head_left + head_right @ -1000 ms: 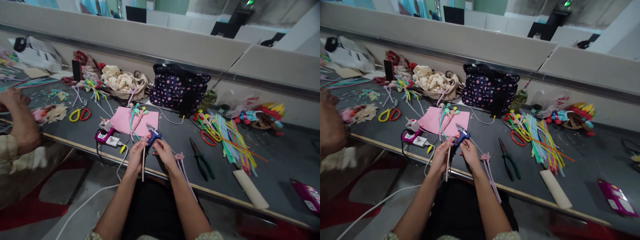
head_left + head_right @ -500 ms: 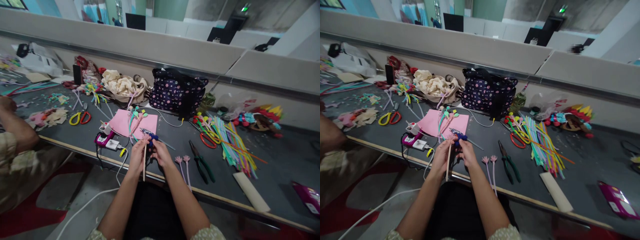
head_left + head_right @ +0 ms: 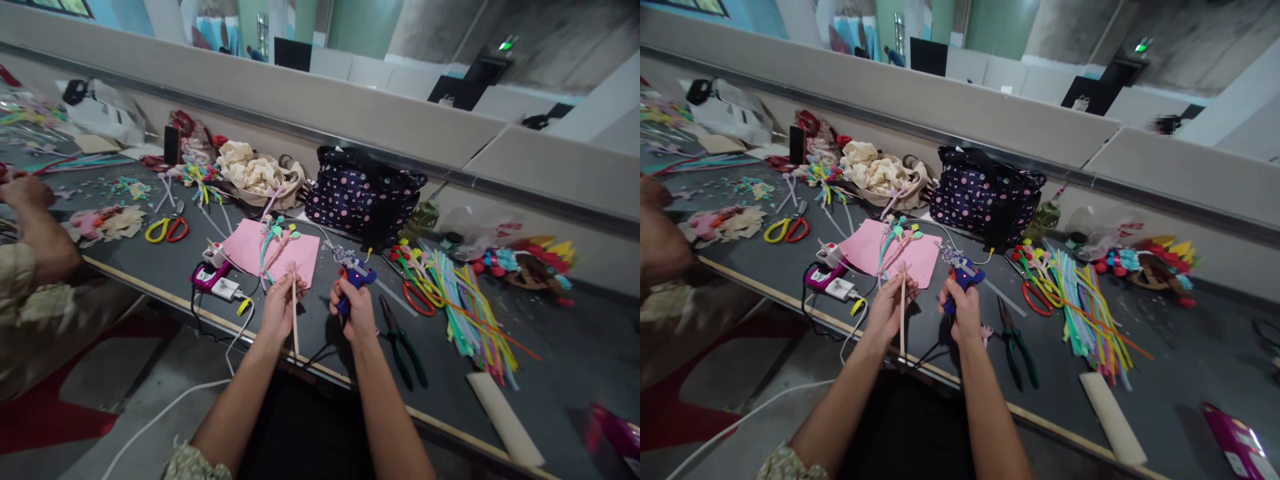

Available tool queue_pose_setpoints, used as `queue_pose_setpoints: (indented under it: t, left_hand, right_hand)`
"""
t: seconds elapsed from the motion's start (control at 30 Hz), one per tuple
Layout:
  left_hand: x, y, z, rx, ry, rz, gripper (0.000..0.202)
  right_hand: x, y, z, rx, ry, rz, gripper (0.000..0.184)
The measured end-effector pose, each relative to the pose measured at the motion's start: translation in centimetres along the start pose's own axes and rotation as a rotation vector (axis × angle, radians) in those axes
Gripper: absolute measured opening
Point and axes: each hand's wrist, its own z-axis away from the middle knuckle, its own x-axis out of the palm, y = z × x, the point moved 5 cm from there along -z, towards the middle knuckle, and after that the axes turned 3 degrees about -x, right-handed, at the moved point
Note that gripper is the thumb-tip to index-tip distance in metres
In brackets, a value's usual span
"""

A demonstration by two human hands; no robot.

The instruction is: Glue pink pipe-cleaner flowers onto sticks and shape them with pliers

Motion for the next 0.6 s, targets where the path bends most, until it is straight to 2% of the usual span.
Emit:
queue_pose_setpoints:
  t: [0.13,0.33,0.6]
  left_hand:
    - [0.1,-1.0,-0.6,-0.057,-0.015,0.01,0.027]
    - [0.2,-1.6,-0.2,-0.014,-0.073,-0.079,0.022]
    - [1.2,-1.3,1.2,0.015,-0.119,-0.164,0.021]
  right_hand:
    - [-1.1,-0.4,2.8,-0.076,-0.008,0.159,0.029]
    - [-1.9,-1.0,5.9,-0.206,0.074,0.401,0.025]
    - [-2.4,-0.2,7.3,-0.181,0.134,0.795,0.033]
